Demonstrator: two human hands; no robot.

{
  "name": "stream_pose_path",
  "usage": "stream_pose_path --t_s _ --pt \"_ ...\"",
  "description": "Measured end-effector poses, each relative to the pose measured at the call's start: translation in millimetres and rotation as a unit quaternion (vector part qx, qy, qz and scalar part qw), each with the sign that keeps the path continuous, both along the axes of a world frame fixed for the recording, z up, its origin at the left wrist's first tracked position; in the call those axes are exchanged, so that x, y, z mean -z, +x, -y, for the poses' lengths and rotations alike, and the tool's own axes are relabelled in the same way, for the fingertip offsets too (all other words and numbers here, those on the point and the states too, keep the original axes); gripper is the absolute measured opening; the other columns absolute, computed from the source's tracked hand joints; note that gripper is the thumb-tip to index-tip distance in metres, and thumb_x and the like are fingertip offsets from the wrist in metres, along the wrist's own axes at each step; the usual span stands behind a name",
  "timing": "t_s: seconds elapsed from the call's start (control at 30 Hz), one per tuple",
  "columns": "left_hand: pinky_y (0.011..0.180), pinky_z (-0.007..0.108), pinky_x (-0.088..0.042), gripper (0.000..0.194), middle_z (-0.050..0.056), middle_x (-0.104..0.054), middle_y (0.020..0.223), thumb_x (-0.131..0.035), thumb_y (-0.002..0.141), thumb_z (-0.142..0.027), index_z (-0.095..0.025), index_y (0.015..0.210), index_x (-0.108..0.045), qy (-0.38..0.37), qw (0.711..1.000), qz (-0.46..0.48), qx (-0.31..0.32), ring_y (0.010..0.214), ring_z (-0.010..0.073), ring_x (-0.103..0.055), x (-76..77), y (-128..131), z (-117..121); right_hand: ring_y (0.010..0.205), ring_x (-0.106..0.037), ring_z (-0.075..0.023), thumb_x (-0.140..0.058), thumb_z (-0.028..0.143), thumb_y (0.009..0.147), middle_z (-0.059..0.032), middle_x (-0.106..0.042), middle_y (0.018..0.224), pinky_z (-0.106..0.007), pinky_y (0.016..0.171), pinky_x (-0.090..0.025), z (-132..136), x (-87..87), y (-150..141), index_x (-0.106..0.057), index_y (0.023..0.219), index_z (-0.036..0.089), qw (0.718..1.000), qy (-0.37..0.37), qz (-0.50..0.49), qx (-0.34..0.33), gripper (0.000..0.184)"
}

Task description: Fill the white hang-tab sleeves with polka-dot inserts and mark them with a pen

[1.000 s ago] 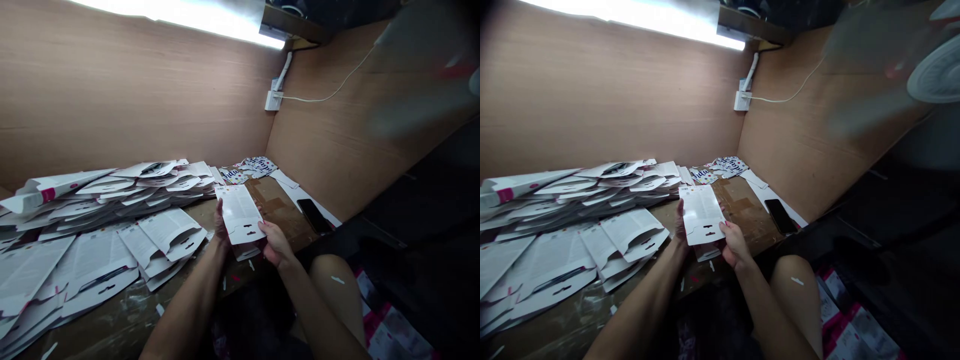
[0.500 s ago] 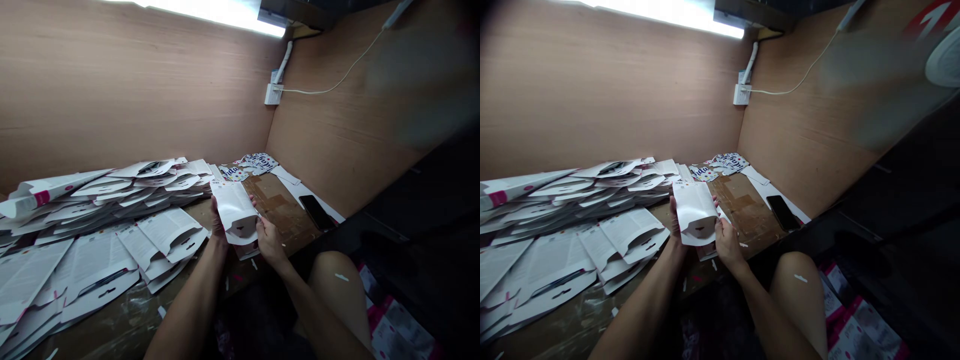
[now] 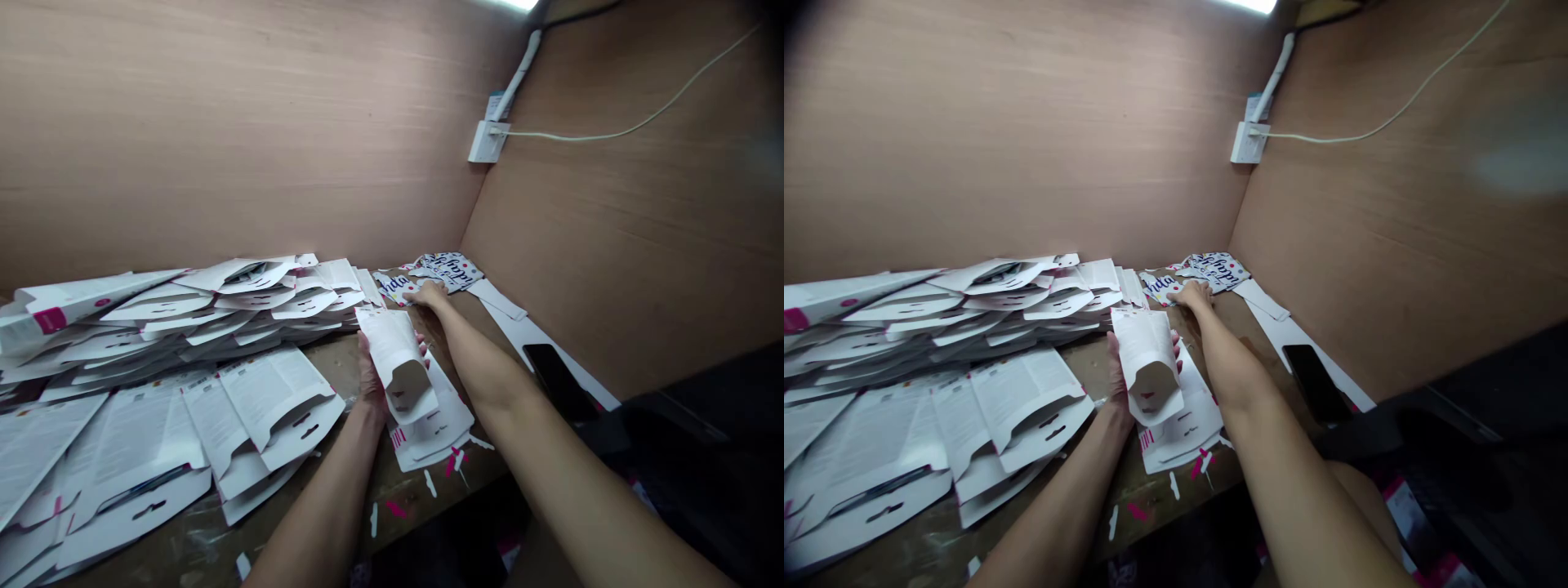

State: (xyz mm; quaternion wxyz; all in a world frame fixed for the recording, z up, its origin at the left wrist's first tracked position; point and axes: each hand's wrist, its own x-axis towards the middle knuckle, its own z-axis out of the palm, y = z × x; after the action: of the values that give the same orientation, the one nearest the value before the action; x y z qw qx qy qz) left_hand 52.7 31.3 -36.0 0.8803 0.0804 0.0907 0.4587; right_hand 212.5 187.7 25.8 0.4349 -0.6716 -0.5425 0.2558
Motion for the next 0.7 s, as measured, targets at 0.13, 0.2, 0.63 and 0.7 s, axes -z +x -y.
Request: stream_pose_path --t_s 0.13,0.2,0.63,0.7 --pt "0.097 0.057 -0.062 0.107 0.023 -0.074 0.127 -0.059 0.081 -0.092 -0.01 0.15 -0.055 -0.008 1.0 -0.005 -0.009 0.106 0.0383 -0.077 1.7 -1 -2 0.104 -0.064 -0.0122 -0.067 0.039 0.086 -0.0157 -0.074 0.111 -0.029 0.093 -0.046 -17 11.7 -20 -0.059 0.075 0.008 0.992 -0.006 -0.119 0.042 0.034" --pt "0.099 0.059 -0.06 0.111 0.024 -0.074 0.126 -0.057 0.08 -0.095 -0.009 0.15 -0.055 -0.008 1.0 -0.008 -0.009 0.108 0.0397 -0.076 2.2 0 -1 0.09 -0.064 -0.0091 -0.06 0.032 0.088 -0.0083 -0.074 0.1 -0.026 0.088 -0.047 -11 12.3 -18 -0.06 0.081 0.008 0.984 0.027 -0.173 0.017 0.025" --pt "0.098 0.064 -0.059 0.095 0.019 -0.078 0.112 -0.059 0.081 -0.093 -0.014 0.134 -0.066 0.01 0.998 -0.008 -0.066 0.098 0.0361 -0.076 -2.4 7 10 0.142 -0.058 -0.0321 -0.048 0.01 0.093 -0.0179 -0.06 0.154 -0.052 0.112 -0.052 317 10.5 14 -0.061 0.125 0.02 0.912 0.206 0.221 -0.277 0.036" --pt "0.096 0.063 -0.06 0.093 0.018 -0.078 0.109 -0.061 0.082 -0.09 -0.013 0.134 -0.065 0.017 0.999 -0.014 -0.049 0.094 0.0348 -0.077 -2.7 10 15 0.146 -0.054 -0.0312 -0.042 0.005 0.093 -0.0217 -0.06 0.151 -0.052 0.117 -0.049 316 26.7 0 -0.055 0.143 0.013 0.898 0.222 0.272 -0.264 0.052"
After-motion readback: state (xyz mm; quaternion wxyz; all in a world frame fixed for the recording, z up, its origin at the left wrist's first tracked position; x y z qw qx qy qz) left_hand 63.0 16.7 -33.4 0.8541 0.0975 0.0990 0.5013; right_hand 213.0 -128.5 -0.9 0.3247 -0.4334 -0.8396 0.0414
